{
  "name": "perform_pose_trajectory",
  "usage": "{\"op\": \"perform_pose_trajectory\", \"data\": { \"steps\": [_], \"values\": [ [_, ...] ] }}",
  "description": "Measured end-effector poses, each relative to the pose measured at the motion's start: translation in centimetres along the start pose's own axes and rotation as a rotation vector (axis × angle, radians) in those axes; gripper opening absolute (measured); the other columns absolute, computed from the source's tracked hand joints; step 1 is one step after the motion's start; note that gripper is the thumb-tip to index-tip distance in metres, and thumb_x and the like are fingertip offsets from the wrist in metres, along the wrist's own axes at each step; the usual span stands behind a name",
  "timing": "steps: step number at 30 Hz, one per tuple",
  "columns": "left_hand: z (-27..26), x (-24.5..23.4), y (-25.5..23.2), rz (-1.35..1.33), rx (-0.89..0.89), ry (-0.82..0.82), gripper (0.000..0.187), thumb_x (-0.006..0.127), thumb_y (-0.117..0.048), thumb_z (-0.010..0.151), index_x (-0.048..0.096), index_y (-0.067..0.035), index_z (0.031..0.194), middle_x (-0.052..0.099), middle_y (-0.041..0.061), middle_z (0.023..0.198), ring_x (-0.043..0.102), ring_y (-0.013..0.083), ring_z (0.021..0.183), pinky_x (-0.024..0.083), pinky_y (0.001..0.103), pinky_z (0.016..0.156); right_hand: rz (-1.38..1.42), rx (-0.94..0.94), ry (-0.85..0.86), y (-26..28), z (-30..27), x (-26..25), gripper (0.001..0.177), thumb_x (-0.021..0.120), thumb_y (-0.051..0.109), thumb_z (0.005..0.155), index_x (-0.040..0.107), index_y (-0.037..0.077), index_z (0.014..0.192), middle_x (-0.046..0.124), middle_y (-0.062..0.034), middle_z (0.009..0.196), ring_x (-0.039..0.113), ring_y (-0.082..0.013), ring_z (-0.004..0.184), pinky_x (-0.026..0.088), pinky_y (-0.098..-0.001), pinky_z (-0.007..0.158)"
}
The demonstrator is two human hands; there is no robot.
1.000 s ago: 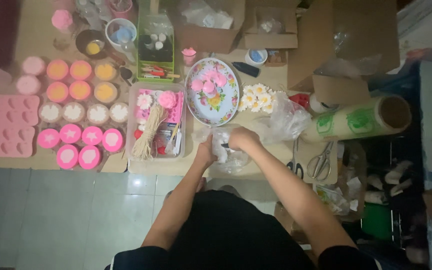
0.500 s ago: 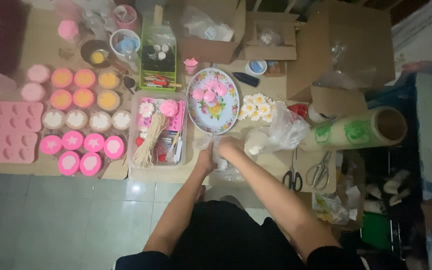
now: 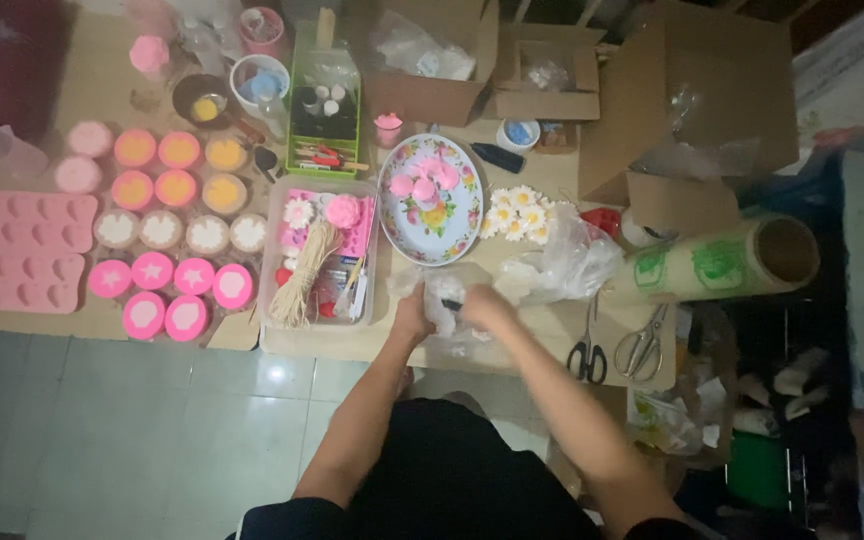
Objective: Melting wax flakes and preparing candle molds in a workshop setting.
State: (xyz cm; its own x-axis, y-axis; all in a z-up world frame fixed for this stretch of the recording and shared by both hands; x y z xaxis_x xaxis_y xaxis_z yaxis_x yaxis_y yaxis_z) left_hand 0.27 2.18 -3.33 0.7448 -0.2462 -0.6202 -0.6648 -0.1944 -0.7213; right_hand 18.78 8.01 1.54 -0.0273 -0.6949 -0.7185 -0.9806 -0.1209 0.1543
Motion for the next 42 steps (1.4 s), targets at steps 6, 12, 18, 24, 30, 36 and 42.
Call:
{"op": "perform_pose_trajectory", "data": {
  "steps": [6, 12, 18, 24, 30, 36, 42],
  "values": [
    [1.3, 0.5, -0.1, 0.149, 0.007, 0.153, 0.120, 0.097, -0.013, 0.049, 0.035, 0.000, 0.152, 0.071, 0.029, 0.103, 0.069, 0.0449, 0.100, 0.057, 0.046, 0.088, -0.030, -0.012, 0.075, -4.1, -4.4, -5.7, 0.026, 0.065, 0.016, 0.080, 0.077, -0.001, 0.096, 0.075, -0.0247, 0.092, 0.076, -0.0366, 0.088, 0.060, -0.0451, 0.078],
    [1.5, -1.3, -3.8, 0.249, -0.017, 0.250, 0.122, 0.092, -0.001, 0.054, 0.029, -0.015, 0.158, 0.070, 0.028, 0.104, 0.069, 0.0425, 0.101, 0.058, 0.047, 0.087, 0.155, 0.214, -0.099, -0.4, -13.2, -5.5, 0.031, 0.059, 0.016, 0.087, 0.068, -0.001, 0.111, 0.073, -0.0247, 0.101, 0.073, -0.0406, 0.095, 0.059, -0.0488, 0.079],
    [1.6, -2.5, -5.4, 0.312, -0.040, 0.311, 0.125, 0.087, 0.001, 0.059, 0.022, -0.020, 0.163, 0.070, 0.027, 0.105, 0.070, 0.0419, 0.103, 0.059, 0.048, 0.088, 0.154, 0.110, -0.368, 1.6, -15.0, 1.0, 0.031, 0.058, 0.010, 0.090, 0.061, -0.003, 0.118, 0.071, -0.0261, 0.100, 0.071, -0.0438, 0.091, 0.056, -0.0532, 0.078],
    [0.3, -1.2, -2.2, 0.214, 0.058, 0.234, 0.120, 0.093, -0.005, 0.053, 0.028, -0.006, 0.154, 0.069, 0.030, 0.108, 0.065, 0.0457, 0.107, 0.055, 0.047, 0.093, 0.189, 0.228, -0.242, 0.2, -15.2, 2.5, 0.036, 0.054, 0.010, 0.092, 0.058, -0.004, 0.126, 0.072, -0.0260, 0.103, 0.071, -0.0426, 0.096, 0.057, -0.0526, 0.082],
    [-2.1, -0.2, -0.3, -0.020, 0.086, 0.050, 0.114, 0.091, -0.008, 0.053, 0.031, 0.000, 0.150, 0.068, 0.030, 0.110, 0.067, 0.0463, 0.105, 0.056, 0.046, 0.091, 0.190, 0.179, -0.121, 1.5, -18.5, 1.6, 0.028, 0.051, 0.007, 0.094, 0.065, -0.004, 0.115, 0.072, -0.0262, 0.103, 0.072, -0.0415, 0.098, 0.058, -0.0500, 0.086],
    [-3.2, -0.8, -1.7, -0.021, 0.092, 0.057, 0.106, 0.085, -0.002, 0.057, 0.035, -0.004, 0.150, 0.070, 0.029, 0.108, 0.069, 0.0460, 0.101, 0.057, 0.047, 0.089, 0.193, 0.179, -0.010, 3.7, -21.1, -5.6, 0.023, 0.053, 0.007, 0.093, 0.072, -0.002, 0.102, 0.073, -0.0248, 0.104, 0.072, -0.0397, 0.100, 0.057, -0.0490, 0.087],
    [-3.4, -1.6, -3.2, -0.057, 0.017, 0.062, 0.103, 0.085, 0.000, 0.059, 0.037, -0.007, 0.150, 0.071, 0.028, 0.108, 0.070, 0.0446, 0.101, 0.058, 0.047, 0.086, 0.124, 0.109, -0.032, 4.0, -19.4, -6.8, 0.021, 0.057, 0.007, 0.088, 0.074, -0.002, 0.099, 0.072, -0.0237, 0.105, 0.071, -0.0406, 0.101, 0.057, -0.0491, 0.087]
  ]
}}
Point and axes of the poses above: each hand's wrist, its own z-axis towards the middle knuckle, its own x-axis out of the palm, y = z × x, the point moved 1 cm from there along z, towards the middle knuckle
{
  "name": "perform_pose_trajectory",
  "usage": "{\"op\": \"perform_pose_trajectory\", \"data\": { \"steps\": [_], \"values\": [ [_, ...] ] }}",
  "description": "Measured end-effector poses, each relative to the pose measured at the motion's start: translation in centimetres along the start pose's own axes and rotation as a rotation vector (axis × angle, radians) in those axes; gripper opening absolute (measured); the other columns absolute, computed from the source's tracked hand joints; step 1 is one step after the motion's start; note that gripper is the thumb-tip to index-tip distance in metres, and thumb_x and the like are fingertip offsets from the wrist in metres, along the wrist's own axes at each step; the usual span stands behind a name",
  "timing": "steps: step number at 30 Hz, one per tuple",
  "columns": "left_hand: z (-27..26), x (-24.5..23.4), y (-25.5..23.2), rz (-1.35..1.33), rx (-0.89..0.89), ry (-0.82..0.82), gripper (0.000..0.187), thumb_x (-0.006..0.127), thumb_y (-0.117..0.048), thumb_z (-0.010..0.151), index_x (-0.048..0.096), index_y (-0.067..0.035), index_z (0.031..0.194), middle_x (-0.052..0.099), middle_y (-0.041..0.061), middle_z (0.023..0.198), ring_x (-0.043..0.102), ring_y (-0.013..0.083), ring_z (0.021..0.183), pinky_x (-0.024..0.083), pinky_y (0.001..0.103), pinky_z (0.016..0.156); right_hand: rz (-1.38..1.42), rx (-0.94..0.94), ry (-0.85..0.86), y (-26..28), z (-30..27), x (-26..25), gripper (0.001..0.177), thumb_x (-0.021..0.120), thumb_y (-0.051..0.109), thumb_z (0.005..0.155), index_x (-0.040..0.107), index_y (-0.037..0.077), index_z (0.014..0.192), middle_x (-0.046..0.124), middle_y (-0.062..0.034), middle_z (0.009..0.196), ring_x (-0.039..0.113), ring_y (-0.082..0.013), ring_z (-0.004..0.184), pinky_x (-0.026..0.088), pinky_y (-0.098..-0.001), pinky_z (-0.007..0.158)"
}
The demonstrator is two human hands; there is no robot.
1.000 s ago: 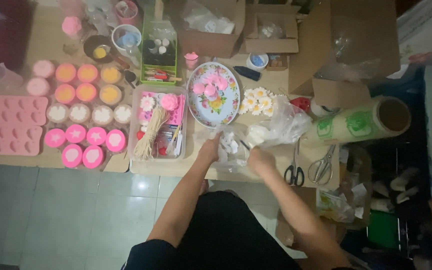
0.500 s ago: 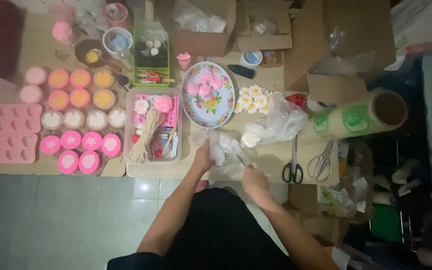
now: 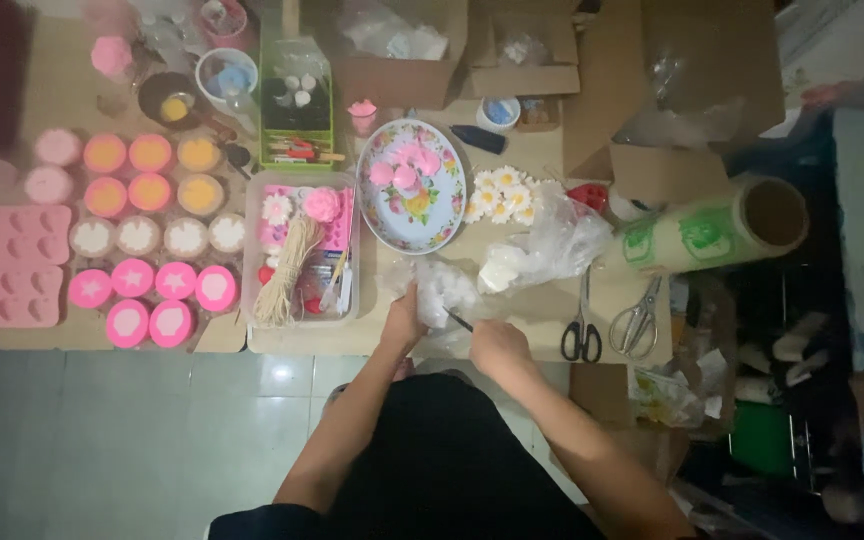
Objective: Melting wax flakes and preparing candle molds in a workshop setting.
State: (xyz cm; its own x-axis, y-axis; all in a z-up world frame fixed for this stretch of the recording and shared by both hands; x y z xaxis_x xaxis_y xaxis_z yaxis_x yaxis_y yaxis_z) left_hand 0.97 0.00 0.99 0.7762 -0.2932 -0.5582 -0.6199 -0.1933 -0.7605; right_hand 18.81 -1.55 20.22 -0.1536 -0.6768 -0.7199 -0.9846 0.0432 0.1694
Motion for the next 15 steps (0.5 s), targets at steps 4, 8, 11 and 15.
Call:
{"op": "perform_pose_trajectory", "data": {
  "steps": [4, 8, 11, 15],
  "values": [
    [0.0, 0.0, 0.2, -0.041, -0.002, -0.004, 0.107, 0.086, -0.001, 0.057, 0.036, -0.010, 0.151, 0.071, 0.026, 0.108, 0.070, 0.0432, 0.102, 0.058, 0.045, 0.087, -0.018, -0.038, -0.039, 0.0, 1.0, 0.7, 0.023, 0.057, 0.007, 0.088, 0.075, 0.000, 0.099, 0.073, -0.0226, 0.105, 0.071, -0.0405, 0.102, 0.057, -0.0500, 0.088],
    [0.7, 0.1, 1.2, 0.008, -0.004, 0.056, 0.116, 0.091, -0.004, 0.050, 0.033, -0.008, 0.150, 0.070, 0.027, 0.109, 0.070, 0.0430, 0.103, 0.058, 0.044, 0.090, -0.023, -0.012, 0.010, 0.0, 3.7, -1.4, 0.024, 0.058, 0.010, 0.087, 0.075, 0.001, 0.102, 0.074, -0.0235, 0.106, 0.072, -0.0396, 0.103, 0.057, -0.0495, 0.089],
    [0.9, 0.8, 2.1, 0.016, -0.012, 0.090, 0.112, 0.092, -0.006, 0.056, 0.034, -0.009, 0.152, 0.070, 0.027, 0.110, 0.068, 0.0446, 0.104, 0.057, 0.045, 0.091, -0.042, -0.004, 0.084, 0.2, 5.9, -3.5, 0.028, 0.061, 0.012, 0.084, 0.075, 0.001, 0.105, 0.074, -0.0243, 0.107, 0.073, -0.0393, 0.103, 0.058, -0.0485, 0.089],
    [0.6, 0.7, 2.0, 0.007, 0.083, 0.039, 0.111, 0.090, -0.003, 0.056, 0.033, -0.003, 0.152, 0.071, 0.028, 0.108, 0.068, 0.0450, 0.103, 0.057, 0.046, 0.091, -0.109, -0.028, 0.142, 1.0, 9.4, -2.5, 0.031, 0.065, 0.015, 0.081, 0.076, 0.003, 0.108, 0.074, -0.0219, 0.110, 0.074, -0.0371, 0.104, 0.059, -0.0474, 0.087]
  ]
}}
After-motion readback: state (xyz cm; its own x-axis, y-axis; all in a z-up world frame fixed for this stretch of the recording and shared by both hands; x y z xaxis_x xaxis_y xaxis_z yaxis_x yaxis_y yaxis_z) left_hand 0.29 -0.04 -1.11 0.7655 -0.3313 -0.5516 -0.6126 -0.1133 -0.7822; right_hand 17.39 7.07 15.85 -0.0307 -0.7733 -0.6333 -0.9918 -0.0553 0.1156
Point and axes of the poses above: each hand's wrist, its own z-axis towards the middle knuckle, its own x-axis out of the palm, y = z × x, the point moved 1 cm from there along z, towards the middle knuckle
